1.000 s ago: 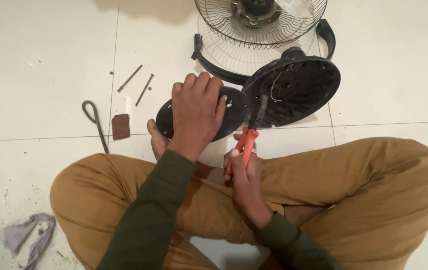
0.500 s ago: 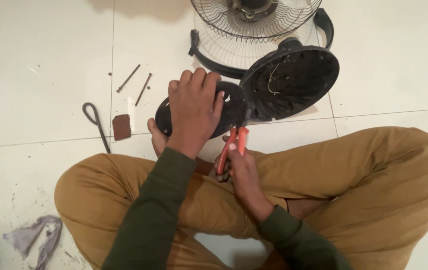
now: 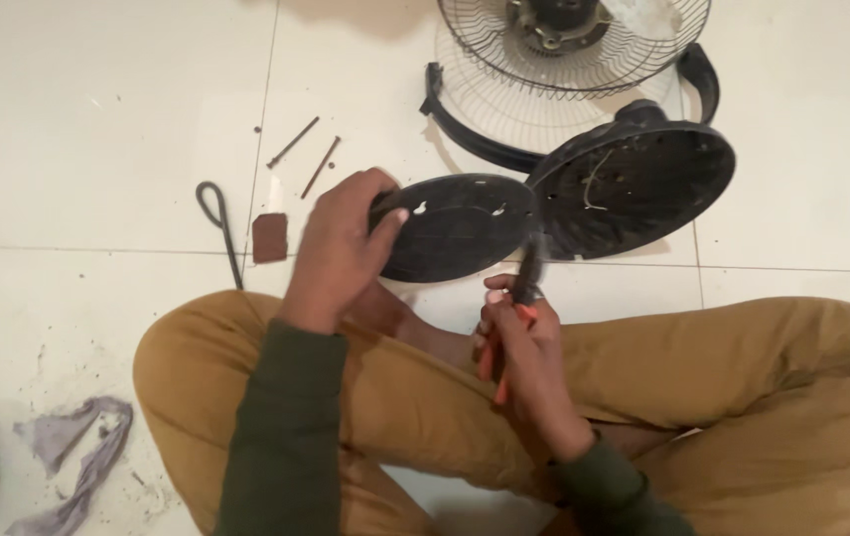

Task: The person sits on the floor and disassembles a pedestal fan. They unscrew and remove a rod from the rear of the fan head by hand, detach the motor housing from the stand arm, separate the base cover, and use pliers to work on the plastic housing covers.

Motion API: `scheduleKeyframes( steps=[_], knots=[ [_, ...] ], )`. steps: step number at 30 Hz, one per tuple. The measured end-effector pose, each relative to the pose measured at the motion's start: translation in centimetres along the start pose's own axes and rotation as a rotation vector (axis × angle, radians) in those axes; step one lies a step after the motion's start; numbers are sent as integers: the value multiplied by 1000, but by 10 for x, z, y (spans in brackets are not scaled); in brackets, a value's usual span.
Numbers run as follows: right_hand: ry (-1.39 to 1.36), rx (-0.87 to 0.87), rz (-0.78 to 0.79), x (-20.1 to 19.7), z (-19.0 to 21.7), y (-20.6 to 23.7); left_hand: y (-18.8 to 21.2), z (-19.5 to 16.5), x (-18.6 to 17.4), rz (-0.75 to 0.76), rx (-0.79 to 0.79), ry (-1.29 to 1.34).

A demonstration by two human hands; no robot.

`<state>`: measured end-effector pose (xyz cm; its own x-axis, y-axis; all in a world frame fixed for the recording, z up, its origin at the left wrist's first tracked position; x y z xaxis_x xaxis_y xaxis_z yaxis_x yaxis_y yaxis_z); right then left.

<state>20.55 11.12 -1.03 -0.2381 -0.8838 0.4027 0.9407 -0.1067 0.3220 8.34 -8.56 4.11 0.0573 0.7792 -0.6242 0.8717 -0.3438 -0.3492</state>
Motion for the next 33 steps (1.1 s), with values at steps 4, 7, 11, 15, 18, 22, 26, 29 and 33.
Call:
scheduleKeyframes(
  steps=[4, 7, 11, 15, 18, 22, 26, 29, 33],
  knots=[
    [159, 54, 98, 4, 14, 14, -3, 6, 8, 111, -113, 74],
    [332, -239, 173, 12, 18, 24, -3, 5, 6, 85, -135, 33],
    [40, 19, 214, 24, -14, 12, -2, 6, 10, 83, -179, -5],
    [-23, 211, 75, 7, -36, -1, 0, 12, 16, 103, -164, -18],
    [159, 174, 88, -3, -36, -3, 0, 15, 15, 43, -59, -34],
    [29, 203, 32, 6, -29, 2, -3, 17, 12, 138, -189, 62],
    [-63, 202, 46, 9, -7, -2, 3, 25, -1, 126, -361, -17],
    [126, 69, 58, -11, 23, -15, 15, 36, -9, 152, -530, -147],
    [1049, -170, -13, -40, 45, -23, 23, 48, -3, 205, -516, -361]
  ],
)
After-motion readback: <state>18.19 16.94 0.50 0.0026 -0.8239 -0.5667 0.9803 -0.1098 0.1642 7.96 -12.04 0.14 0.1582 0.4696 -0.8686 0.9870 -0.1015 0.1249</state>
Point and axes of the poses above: each hand's wrist, its own y-axis away from the middle knuckle, its own x-axis out of the palm, z = x × y, the point moved 1 cm from there along -y, towards the middle knuckle, and after that the axes turned 3 degrees about z, right-handed, at the moved point
